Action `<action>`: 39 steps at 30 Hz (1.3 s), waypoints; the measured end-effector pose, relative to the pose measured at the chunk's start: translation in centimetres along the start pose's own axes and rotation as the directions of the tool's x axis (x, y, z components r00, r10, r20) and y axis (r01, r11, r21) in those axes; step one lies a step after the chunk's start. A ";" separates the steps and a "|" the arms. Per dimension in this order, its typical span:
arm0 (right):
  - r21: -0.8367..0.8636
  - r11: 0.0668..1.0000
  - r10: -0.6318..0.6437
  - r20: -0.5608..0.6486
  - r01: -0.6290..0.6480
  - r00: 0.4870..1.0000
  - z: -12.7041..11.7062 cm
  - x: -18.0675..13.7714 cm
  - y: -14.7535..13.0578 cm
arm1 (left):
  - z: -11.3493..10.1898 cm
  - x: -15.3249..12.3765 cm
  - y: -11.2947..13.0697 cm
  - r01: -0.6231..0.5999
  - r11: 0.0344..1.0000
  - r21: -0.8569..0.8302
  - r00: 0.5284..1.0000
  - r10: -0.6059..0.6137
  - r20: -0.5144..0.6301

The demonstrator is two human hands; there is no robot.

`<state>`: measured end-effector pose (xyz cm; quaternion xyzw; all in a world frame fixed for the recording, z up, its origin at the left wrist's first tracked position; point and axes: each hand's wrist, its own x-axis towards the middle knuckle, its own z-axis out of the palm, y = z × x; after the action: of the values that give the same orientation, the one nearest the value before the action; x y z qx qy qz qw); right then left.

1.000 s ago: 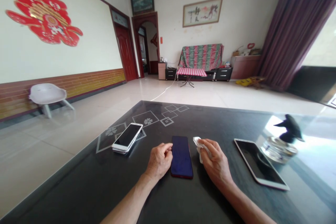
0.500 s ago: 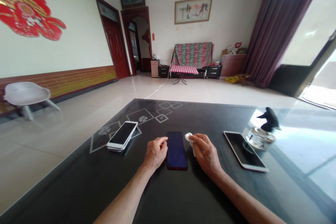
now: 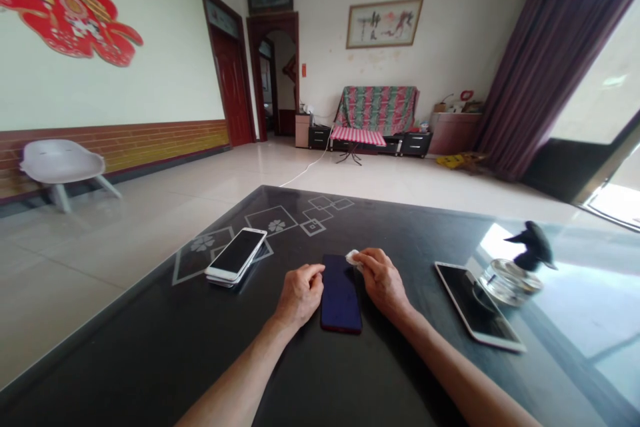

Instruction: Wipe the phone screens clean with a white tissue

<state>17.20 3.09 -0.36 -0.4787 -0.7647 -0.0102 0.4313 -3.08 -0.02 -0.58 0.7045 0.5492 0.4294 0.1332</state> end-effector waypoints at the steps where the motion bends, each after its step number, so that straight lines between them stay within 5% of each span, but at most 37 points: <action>1: -0.006 1.000 -0.002 -0.003 0.002 1.000 0.3 0.3 0.0 | 0.0 0.0 0.0 -0.002 1.000 0.000 1.000 0.002 -0.002; 8: -0.047 0.996 0.066 -0.083 -0.070 0.994 1.1 0.7 0.7 | 0.0 0.0 0.1 -0.007 1.000 -0.013 1.000 0.007 0.005; 22: -0.186 0.982 0.022 0.107 -0.001 0.994 0.7 0.7 -0.5 | -0.1 0.0 0.3 -0.005 1.000 -0.009 1.000 0.005 -0.018; 30: -0.286 0.958 -0.022 0.039 0.033 0.999 -0.9 0.4 0.0 | 0.0 -0.1 0.4 -0.049 0.999 -0.021 0.998 0.048 -0.036; 39: -0.023 0.967 -0.246 0.163 0.253 0.955 -5.3 -5.6 -4.0 | 0.0 0.1 0.5 -0.028 1.000 -0.004 0.999 0.028 -0.032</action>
<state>18.61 -5.41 0.83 -0.3866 -0.8507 -0.0430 0.3535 -2.78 -0.12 -0.22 0.7048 0.5405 0.4435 0.1200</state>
